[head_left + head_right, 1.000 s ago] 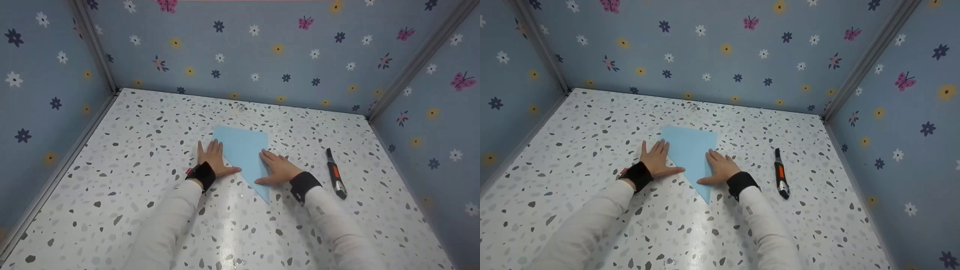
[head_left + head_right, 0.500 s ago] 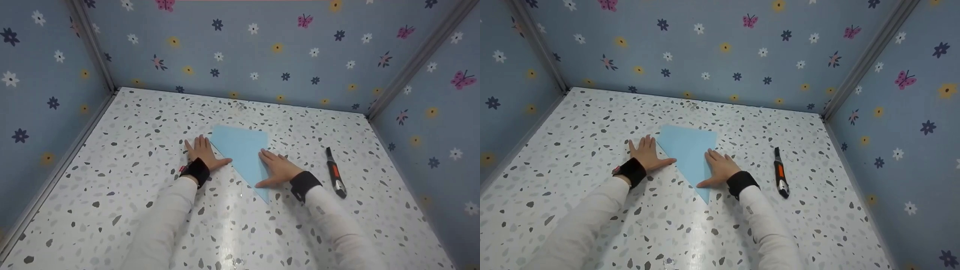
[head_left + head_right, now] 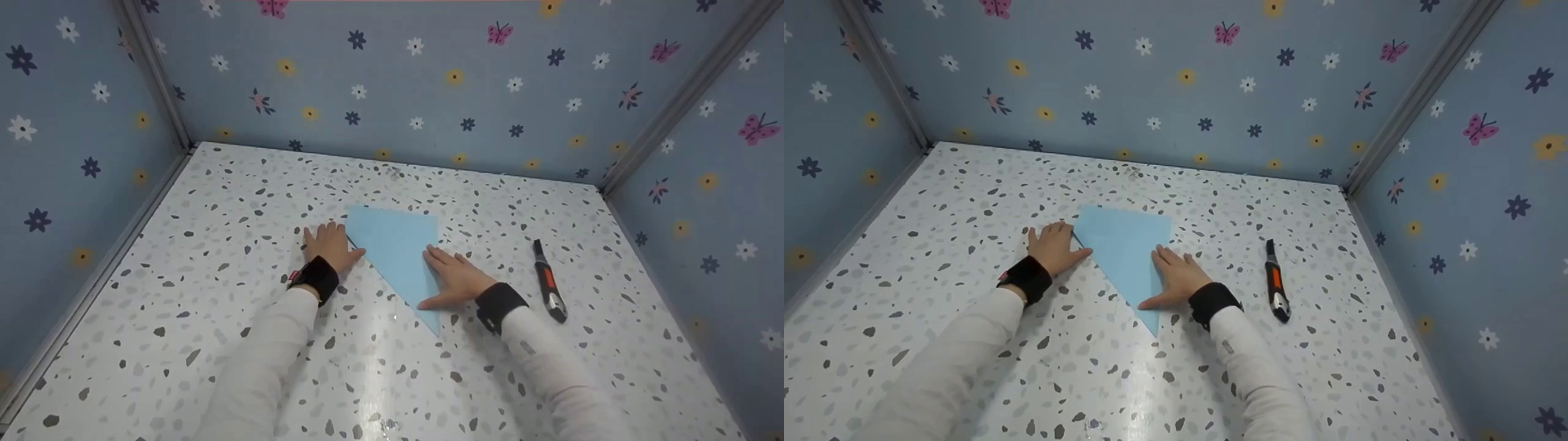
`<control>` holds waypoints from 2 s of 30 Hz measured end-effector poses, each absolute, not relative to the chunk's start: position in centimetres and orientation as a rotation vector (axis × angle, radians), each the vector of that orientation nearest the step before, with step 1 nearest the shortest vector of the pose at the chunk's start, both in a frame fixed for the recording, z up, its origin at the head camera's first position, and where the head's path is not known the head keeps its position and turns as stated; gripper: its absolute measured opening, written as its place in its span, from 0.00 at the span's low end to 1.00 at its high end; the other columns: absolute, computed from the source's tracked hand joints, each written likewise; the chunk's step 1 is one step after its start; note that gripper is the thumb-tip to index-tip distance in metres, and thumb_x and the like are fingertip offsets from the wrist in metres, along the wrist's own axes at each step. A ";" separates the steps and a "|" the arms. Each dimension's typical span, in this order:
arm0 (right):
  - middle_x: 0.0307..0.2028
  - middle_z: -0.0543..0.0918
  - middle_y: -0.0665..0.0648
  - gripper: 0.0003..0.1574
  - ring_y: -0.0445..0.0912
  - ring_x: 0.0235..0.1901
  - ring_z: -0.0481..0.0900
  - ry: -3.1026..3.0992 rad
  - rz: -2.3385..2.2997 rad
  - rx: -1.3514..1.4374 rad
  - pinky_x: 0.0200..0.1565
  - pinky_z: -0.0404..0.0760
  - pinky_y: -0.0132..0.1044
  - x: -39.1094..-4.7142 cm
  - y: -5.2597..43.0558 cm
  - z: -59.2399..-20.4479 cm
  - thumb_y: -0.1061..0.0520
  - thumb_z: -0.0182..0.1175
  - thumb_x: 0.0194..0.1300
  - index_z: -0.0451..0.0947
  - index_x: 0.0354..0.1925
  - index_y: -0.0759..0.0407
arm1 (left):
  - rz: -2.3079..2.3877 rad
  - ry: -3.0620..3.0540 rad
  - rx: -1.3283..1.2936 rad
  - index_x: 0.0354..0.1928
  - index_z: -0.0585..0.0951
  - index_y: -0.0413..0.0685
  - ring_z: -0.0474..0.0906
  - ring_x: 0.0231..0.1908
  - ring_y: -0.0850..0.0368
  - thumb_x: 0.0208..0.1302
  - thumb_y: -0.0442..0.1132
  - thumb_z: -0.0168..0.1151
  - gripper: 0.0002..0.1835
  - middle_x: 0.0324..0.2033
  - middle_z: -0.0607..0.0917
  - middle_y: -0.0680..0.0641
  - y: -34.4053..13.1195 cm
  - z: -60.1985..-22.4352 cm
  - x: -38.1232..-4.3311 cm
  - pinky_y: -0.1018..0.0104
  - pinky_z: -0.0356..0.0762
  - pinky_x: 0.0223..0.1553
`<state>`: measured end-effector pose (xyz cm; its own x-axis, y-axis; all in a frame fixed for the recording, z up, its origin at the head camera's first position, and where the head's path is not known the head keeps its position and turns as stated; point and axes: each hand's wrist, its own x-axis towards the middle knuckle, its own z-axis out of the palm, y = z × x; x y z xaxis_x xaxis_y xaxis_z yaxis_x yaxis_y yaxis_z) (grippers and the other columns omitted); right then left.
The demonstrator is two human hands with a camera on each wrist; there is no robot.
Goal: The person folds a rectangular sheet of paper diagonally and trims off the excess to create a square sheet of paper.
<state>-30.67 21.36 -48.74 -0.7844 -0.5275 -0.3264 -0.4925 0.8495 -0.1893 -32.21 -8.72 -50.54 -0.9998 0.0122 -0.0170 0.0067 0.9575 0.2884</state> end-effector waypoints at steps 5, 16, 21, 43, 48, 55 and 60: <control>0.84 0.40 0.55 0.80 0.50 0.84 0.42 2.660 -0.141 -0.757 0.83 0.42 0.56 -30.1 21.1 -48.8 0.17 0.64 0.53 0.39 0.83 0.54 | 0.586 3.134 0.038 0.71 0.70 0.39 0.72 0.68 0.34 0.71 0.53 0.65 0.36 0.66 0.77 0.33 -9.0 -50.0 -32.1 0.31 0.59 0.75; 0.84 0.40 0.55 0.79 0.51 0.84 0.42 2.651 -0.167 -0.760 0.83 0.43 0.56 -29.6 21.1 -48.3 0.18 0.65 0.54 0.39 0.83 0.54 | 0.891 3.085 0.136 0.60 0.80 0.40 0.85 0.53 0.38 0.70 0.35 0.65 0.18 0.52 0.89 0.37 -8.9 -49.3 -32.5 0.40 0.75 0.62; 0.84 0.40 0.54 0.78 0.50 0.84 0.42 2.658 -0.172 -0.760 0.83 0.43 0.56 -29.7 21.3 -48.3 0.19 0.65 0.54 0.40 0.83 0.54 | 1.253 2.896 0.124 0.64 0.79 0.35 0.86 0.48 0.40 0.71 0.32 0.61 0.20 0.49 0.88 0.34 -9.0 -49.0 -32.8 0.48 0.82 0.53; 0.83 0.45 0.64 0.57 0.59 0.83 0.47 2.702 -0.248 -0.687 0.82 0.45 0.60 -30.1 20.1 -48.2 0.33 0.54 0.75 0.45 0.82 0.63 | 1.506 2.741 0.076 0.62 0.80 0.31 0.84 0.51 0.42 0.67 0.27 0.59 0.21 0.54 0.87 0.32 -9.4 -49.1 -32.9 0.58 0.83 0.47; 0.81 0.46 0.71 0.47 0.64 0.82 0.47 2.750 -0.286 -0.636 0.80 0.49 0.64 -30.9 20.5 -48.5 0.43 0.48 0.81 0.46 0.80 0.71 | 1.511 2.740 0.109 0.63 0.79 0.30 0.85 0.53 0.41 0.68 0.27 0.59 0.22 0.56 0.86 0.32 -9.4 -49.1 -32.7 0.56 0.84 0.50; 0.82 0.46 0.71 0.44 0.63 0.82 0.45 2.777 -0.352 -0.482 0.81 0.45 0.64 -32.5 21.2 -49.0 0.45 0.46 0.81 0.46 0.81 0.68 | 1.515 2.746 0.138 0.63 0.78 0.28 0.85 0.55 0.39 0.68 0.26 0.58 0.22 0.58 0.84 0.30 -9.4 -49.2 -32.5 0.52 0.86 0.53; 0.81 0.46 0.71 0.46 0.65 0.82 0.46 2.802 -0.418 -0.431 0.81 0.47 0.60 -33.4 21.5 -49.3 0.44 0.49 0.80 0.47 0.80 0.68 | 1.509 2.744 0.130 0.63 0.79 0.29 0.85 0.53 0.40 0.68 0.27 0.59 0.21 0.58 0.84 0.31 -9.4 -49.1 -32.5 0.53 0.85 0.52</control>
<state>-33.38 21.45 -49.27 -0.9178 -0.3284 -0.2233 -0.2489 0.9138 -0.3208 -32.47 -9.37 -49.07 -0.9965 0.0762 0.0332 0.0688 0.5329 0.8434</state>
